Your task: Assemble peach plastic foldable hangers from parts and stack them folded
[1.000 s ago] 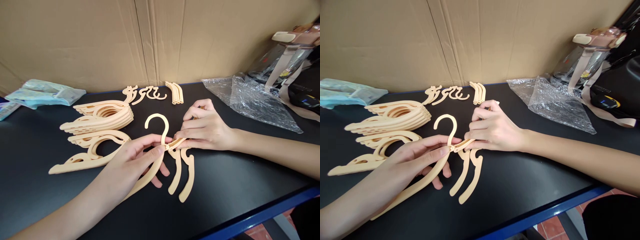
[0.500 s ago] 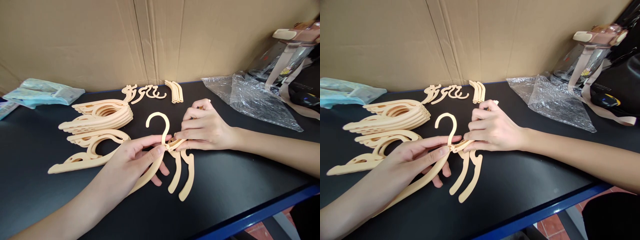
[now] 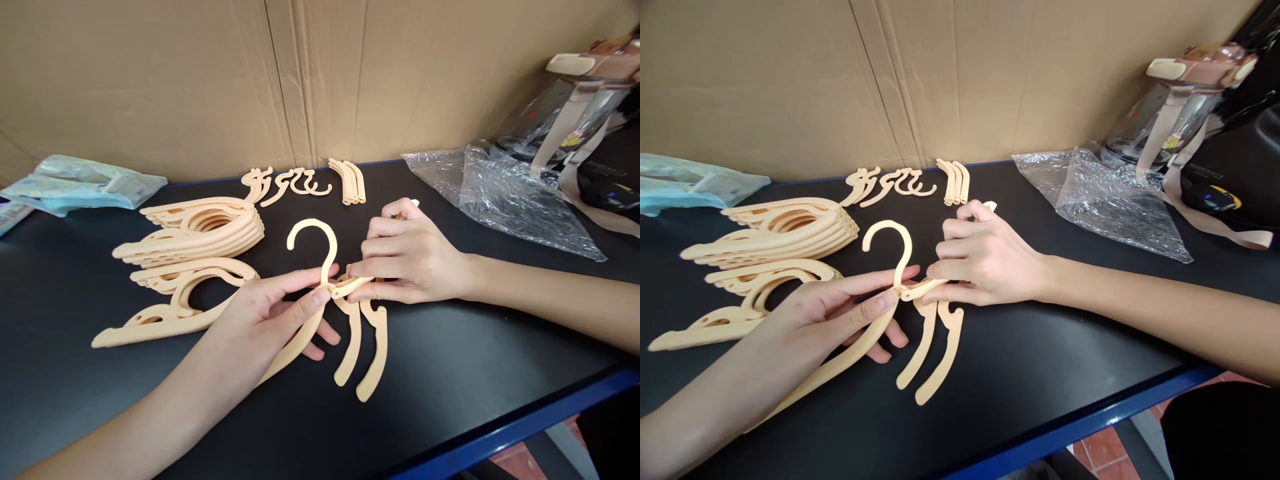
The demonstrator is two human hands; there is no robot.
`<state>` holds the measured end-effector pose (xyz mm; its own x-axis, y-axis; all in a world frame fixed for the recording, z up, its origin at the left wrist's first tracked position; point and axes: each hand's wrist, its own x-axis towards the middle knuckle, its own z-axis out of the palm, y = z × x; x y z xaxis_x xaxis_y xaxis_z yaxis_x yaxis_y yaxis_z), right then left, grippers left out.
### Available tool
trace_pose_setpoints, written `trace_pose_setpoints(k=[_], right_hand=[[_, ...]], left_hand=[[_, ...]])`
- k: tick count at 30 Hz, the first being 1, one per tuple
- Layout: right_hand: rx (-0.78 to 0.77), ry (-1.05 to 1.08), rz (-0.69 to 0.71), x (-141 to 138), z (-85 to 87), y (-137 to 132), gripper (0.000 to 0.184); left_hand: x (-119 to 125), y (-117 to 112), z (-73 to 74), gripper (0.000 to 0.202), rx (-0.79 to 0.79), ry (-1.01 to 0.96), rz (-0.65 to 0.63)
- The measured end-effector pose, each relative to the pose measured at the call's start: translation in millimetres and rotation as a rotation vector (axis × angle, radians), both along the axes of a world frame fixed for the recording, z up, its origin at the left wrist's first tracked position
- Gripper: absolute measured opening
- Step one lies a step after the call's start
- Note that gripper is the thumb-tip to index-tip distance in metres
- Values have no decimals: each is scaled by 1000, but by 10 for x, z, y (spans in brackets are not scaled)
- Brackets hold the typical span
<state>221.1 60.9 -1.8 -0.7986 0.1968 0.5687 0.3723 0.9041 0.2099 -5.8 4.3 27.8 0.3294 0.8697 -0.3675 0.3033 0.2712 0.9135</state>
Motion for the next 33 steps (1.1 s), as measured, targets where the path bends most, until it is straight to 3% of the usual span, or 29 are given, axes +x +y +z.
trace_pose_setpoints(k=[18,23,28,33], right_hand=[[-25,23,-13,-31,0,-22,44],[-46,78,-102,-40,3,-11,47],[-33,115,-137,-36,-5,-12,50],[-32,140,-120,-28,-5,-11,46]], left_hand=[[-37,-27,-55,45,24,-34,-31],[-13,-9,-62,35,27,-66,-110],[-13,-52,-73,29,122,24,-93],[-31,-91,-119,24,324,239,-105]])
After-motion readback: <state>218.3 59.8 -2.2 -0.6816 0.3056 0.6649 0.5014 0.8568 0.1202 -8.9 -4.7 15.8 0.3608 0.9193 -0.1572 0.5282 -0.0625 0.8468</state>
